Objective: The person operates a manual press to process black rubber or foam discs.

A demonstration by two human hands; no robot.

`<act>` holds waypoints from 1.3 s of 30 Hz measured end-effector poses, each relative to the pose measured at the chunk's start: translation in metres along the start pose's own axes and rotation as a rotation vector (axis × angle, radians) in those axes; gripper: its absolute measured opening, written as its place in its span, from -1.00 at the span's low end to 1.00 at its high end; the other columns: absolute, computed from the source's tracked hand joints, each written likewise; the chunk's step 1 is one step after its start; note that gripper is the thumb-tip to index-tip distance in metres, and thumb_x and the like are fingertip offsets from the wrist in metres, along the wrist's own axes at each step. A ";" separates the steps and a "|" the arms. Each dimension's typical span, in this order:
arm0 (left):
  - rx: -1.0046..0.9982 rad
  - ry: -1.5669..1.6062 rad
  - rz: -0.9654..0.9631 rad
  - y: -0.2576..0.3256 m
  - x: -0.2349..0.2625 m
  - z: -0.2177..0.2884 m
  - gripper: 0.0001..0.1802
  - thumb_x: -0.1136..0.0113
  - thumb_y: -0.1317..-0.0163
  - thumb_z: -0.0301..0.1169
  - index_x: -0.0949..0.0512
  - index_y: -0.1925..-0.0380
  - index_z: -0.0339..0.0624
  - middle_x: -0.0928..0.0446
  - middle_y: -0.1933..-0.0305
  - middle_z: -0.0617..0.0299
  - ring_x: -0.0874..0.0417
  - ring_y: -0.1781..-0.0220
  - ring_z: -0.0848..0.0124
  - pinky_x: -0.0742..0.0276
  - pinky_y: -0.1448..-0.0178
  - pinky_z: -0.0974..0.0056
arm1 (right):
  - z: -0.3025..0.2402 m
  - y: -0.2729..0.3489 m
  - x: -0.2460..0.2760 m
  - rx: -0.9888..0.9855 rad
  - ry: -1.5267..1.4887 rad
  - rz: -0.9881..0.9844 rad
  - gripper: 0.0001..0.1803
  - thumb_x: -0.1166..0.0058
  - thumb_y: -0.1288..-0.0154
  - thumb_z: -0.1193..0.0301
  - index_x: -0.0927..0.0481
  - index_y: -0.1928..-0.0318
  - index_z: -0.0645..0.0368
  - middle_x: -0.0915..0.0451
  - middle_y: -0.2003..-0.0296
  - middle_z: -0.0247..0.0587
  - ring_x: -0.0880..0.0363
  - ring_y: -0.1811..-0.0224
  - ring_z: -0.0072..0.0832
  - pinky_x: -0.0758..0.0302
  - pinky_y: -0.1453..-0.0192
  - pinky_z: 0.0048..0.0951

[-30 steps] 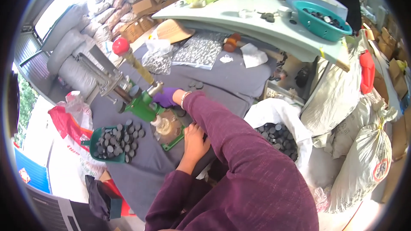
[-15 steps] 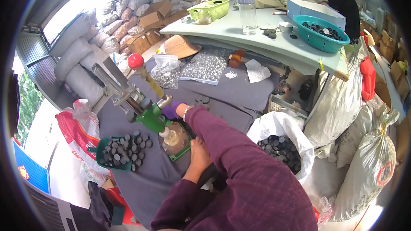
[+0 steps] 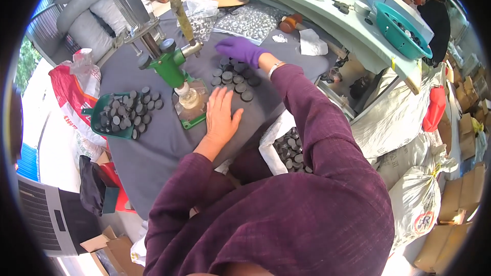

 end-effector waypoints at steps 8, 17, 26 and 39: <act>0.237 -0.249 -0.195 -0.045 -0.036 0.017 -0.04 -0.26 -0.12 0.07 -0.14 -0.37 -0.25 -0.03 -0.44 -0.33 -0.01 -0.47 -0.27 0.07 -0.49 -0.19 | 0.077 0.043 -0.019 0.699 0.593 0.180 -0.58 -0.02 -0.38 0.23 -0.51 -0.15 0.18 -0.52 -0.10 0.02 -0.45 -0.17 -0.08 -0.39 -0.29 -0.23; 0.217 -0.133 -0.142 -0.033 -0.033 -0.005 0.09 -0.37 0.01 0.12 -0.11 -0.40 -0.21 0.00 -0.47 -0.29 0.07 -0.50 -0.28 0.15 -0.50 -0.24 | 0.008 0.062 -0.019 0.055 0.068 0.101 -0.57 0.01 -0.38 0.19 -0.54 -0.12 0.17 -0.54 -0.10 -0.02 -0.48 -0.18 -0.14 -0.36 -0.32 -0.24; 0.450 -0.206 -0.247 -0.045 -0.029 0.001 0.19 -0.43 0.13 0.17 -0.09 -0.41 -0.17 -0.05 -0.44 -0.31 0.03 -0.48 -0.30 0.05 -0.47 -0.23 | 0.024 0.029 -0.032 0.065 0.225 -0.025 -0.54 0.08 -0.41 0.16 -0.51 -0.15 0.18 -0.53 -0.11 -0.01 -0.48 -0.16 -0.09 -0.35 -0.30 -0.18; 0.341 -0.181 -0.184 -0.029 -0.036 0.000 0.09 -0.44 0.10 0.09 -0.17 -0.36 -0.21 -0.11 -0.42 -0.26 -0.01 -0.47 -0.24 0.04 -0.46 -0.24 | 0.009 0.082 -0.030 0.083 0.164 0.139 -0.60 0.01 -0.35 0.16 -0.58 -0.03 0.16 -0.60 0.03 0.02 -0.54 -0.04 -0.04 -0.44 -0.17 -0.16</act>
Point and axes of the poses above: each hand's wrist, its own y-axis away from the middle knuckle, its own x-axis out of the back of the hand, z = x × y, the point moved 2 cm from there along -y, towards the middle knuckle
